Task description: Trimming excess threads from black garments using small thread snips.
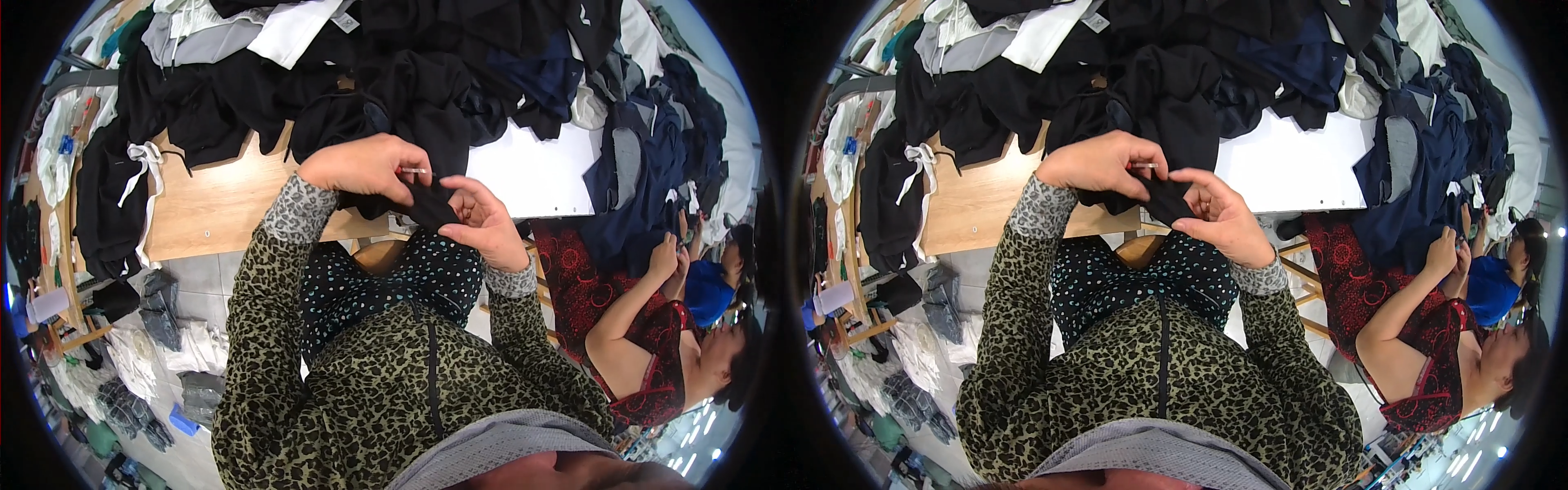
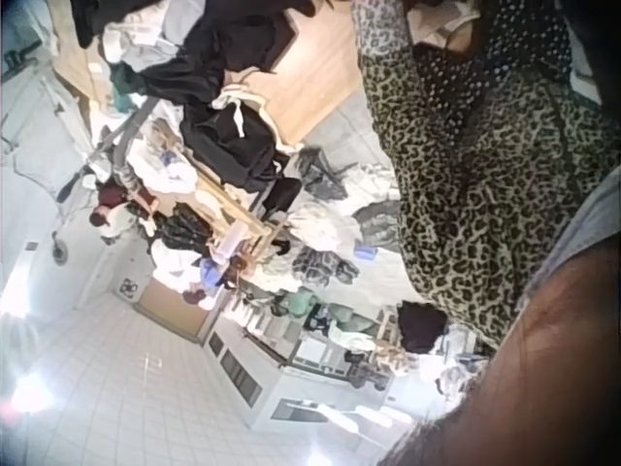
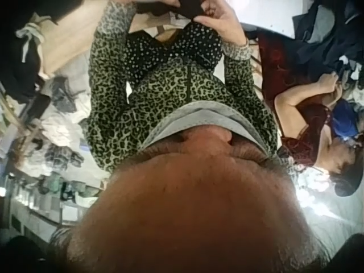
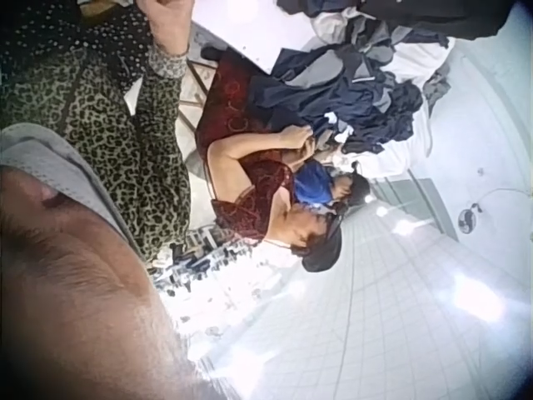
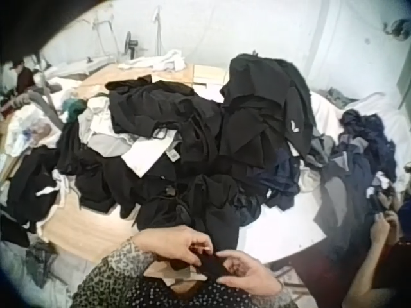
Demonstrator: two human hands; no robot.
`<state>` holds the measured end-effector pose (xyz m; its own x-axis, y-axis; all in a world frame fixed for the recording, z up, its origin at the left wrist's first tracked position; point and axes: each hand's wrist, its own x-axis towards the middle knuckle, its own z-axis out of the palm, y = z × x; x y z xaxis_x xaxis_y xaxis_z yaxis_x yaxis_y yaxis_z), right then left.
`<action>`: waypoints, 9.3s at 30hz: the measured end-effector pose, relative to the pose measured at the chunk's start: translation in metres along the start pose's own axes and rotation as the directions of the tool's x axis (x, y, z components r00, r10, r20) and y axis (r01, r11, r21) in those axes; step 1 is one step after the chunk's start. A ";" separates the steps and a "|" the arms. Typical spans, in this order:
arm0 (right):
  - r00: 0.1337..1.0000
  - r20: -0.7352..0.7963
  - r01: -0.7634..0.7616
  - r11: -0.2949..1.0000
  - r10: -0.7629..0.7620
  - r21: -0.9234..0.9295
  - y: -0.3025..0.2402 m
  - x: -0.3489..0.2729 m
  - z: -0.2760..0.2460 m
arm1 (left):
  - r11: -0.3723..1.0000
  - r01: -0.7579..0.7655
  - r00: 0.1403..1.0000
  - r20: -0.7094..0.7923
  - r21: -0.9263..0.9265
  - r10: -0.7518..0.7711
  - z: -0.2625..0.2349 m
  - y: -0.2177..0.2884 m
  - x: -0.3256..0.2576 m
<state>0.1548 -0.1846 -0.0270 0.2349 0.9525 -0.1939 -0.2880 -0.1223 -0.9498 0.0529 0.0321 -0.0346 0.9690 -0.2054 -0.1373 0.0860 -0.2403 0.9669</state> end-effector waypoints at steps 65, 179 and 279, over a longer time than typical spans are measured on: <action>0.756 -0.649 0.310 0.919 -0.084 0.243 0.022 -0.006 0.028 | 0.878 -0.347 0.641 -0.767 -0.330 -0.035 0.122 -0.012 0.017; 0.815 -0.546 0.343 0.921 -0.194 0.185 0.021 -0.010 0.017 | 0.981 0.091 0.779 -0.625 0.172 0.037 0.110 0.018 -0.011; 0.829 -0.559 0.315 0.812 0.016 0.491 0.043 -0.009 0.027 | 0.341 -0.602 0.455 -0.661 -0.722 -0.597 0.124 -0.050 -0.020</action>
<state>0.1151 -0.1910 -0.0589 0.7088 0.6322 -0.3130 -0.6159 0.3382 -0.7115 0.0003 -0.0693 -0.1066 0.5425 0.6769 -0.4975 -0.3868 0.7270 0.5673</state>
